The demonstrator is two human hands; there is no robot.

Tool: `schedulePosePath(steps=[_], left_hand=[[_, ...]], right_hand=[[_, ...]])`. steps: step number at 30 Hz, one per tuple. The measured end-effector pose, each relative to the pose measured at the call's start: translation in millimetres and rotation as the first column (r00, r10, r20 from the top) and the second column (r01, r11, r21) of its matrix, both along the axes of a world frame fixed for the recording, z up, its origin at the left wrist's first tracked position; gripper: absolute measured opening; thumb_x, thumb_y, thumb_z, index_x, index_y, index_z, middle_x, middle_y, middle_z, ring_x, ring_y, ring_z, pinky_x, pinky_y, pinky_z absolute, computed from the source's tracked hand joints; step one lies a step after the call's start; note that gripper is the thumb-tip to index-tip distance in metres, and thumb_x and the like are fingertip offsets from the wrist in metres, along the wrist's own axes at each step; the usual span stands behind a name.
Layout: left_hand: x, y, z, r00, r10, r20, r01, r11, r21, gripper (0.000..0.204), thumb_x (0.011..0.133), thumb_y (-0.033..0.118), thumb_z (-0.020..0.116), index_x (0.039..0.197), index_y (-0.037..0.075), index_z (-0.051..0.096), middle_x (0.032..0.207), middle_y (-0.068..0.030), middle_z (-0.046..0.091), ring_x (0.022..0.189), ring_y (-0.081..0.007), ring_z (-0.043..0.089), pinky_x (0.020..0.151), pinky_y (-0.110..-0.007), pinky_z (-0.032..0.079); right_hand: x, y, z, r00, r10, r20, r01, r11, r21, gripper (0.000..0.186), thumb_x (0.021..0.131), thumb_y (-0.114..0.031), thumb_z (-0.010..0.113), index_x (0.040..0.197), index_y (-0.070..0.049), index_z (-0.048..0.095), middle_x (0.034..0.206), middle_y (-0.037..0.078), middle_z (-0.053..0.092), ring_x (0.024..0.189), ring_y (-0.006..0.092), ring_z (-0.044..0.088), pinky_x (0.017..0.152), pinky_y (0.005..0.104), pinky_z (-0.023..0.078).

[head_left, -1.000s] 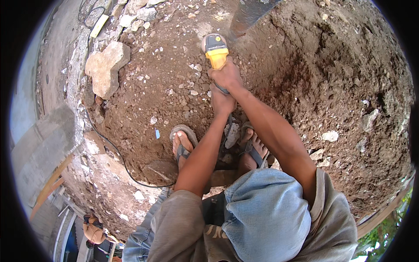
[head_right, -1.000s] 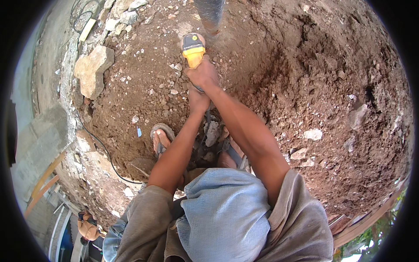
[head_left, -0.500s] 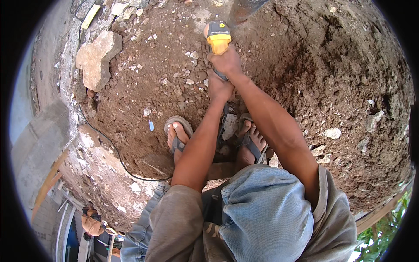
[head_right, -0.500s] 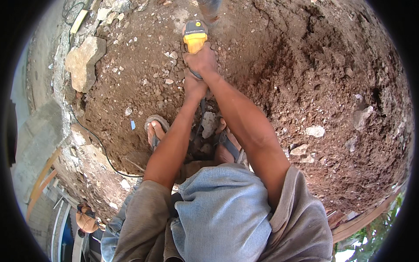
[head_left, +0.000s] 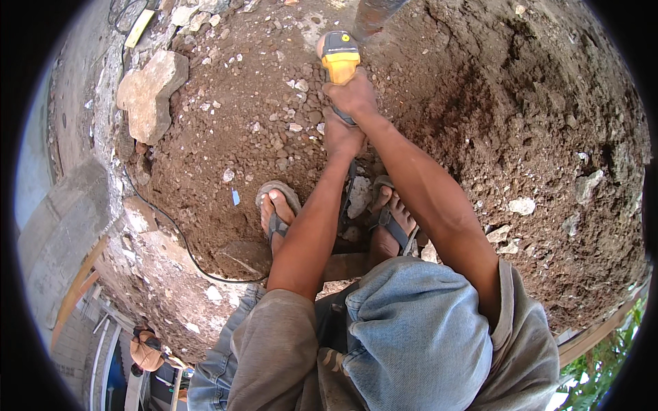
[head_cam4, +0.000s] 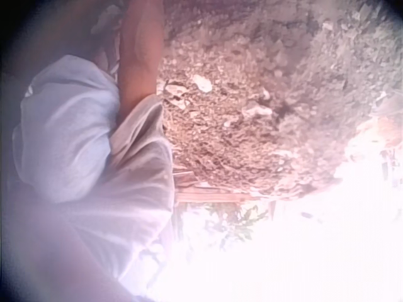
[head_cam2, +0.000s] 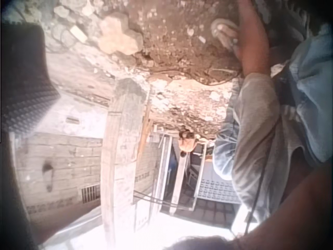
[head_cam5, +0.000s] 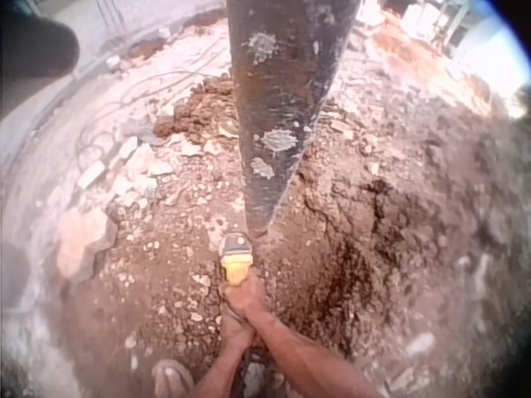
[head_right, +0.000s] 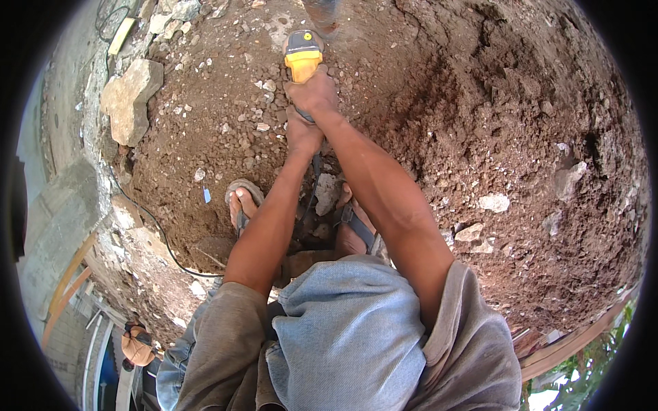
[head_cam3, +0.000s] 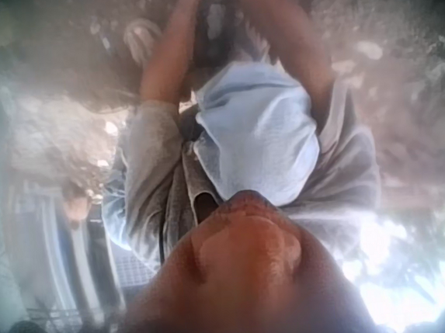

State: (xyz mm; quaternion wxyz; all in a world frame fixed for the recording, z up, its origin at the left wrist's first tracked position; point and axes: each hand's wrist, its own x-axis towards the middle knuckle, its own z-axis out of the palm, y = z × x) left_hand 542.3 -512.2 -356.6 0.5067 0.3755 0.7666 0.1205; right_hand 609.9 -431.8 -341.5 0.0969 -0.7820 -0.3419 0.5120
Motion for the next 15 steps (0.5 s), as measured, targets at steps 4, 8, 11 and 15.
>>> schedulePosePath(steps=[4, 8, 11, 15], left_hand=[[-1.5, 0.8, -6.7, 0.991, 0.029, 0.127, -0.030, 1.000, 0.005, 0.080, 0.066, 0.040, 0.087, 0.119, 0.002, 0.042, 0.104, -0.0199, 0.068, 0.099, -0.0355, 0.070, 0.087, -0.044, 0.052], [-1.3, 0.6, -10.6, 0.995, 0.003, 0.100, -0.004, 1.000, 0.008, 0.079, 0.067, 0.041, 0.087, 0.120, 0.002, 0.042, 0.104, -0.0200, 0.069, 0.099, -0.0344, 0.070, 0.086, -0.044, 0.053], [-2.7, -0.7, -12.4, 0.997, -0.017, 0.072, 0.017, 1.000, 0.000, 0.081, 0.067, 0.043, 0.086, 0.120, 0.002, 0.042, 0.106, -0.0207, 0.069, 0.101, -0.0345, 0.070, 0.086, -0.044, 0.053], [-2.6, 2.4, -11.3, 0.994, -0.060, 0.087, 0.062, 0.998, -0.021, 0.084, 0.066, 0.047, 0.086, 0.121, 0.000, 0.042, 0.110, -0.0216, 0.068, 0.105, -0.0350, 0.069, 0.088, -0.044, 0.053]], right_hand=[[-2.1, -1.0, -8.2, 0.997, -0.026, 0.069, 0.021, 0.998, 0.066, 0.073, 0.068, -0.036, 0.080, 0.123, 0.005, 0.054, 0.117, 0.028, 0.066, 0.112, 0.0403, 0.065, 0.096, 0.0424, 0.051], [-0.9, -0.8, -8.6, 0.997, -0.028, 0.065, 0.023, 0.998, 0.063, 0.074, 0.068, -0.036, 0.080, 0.124, 0.004, 0.054, 0.118, 0.028, 0.066, 0.112, 0.0400, 0.064, 0.097, 0.0423, 0.051], [-2.4, -1.4, -11.1, 0.997, -0.037, 0.065, 0.031, 0.996, 0.085, 0.072, 0.068, -0.035, 0.080, 0.123, 0.004, 0.055, 0.117, 0.028, 0.066, 0.111, 0.0398, 0.065, 0.096, 0.0423, 0.051], [2.3, -2.3, -18.5, 1.000, -0.017, -0.004, 0.017, 0.997, 0.080, 0.075, 0.067, -0.037, 0.083, 0.123, 0.004, 0.054, 0.121, 0.027, 0.064, 0.115, 0.0400, 0.063, 0.098, 0.0436, 0.051]])
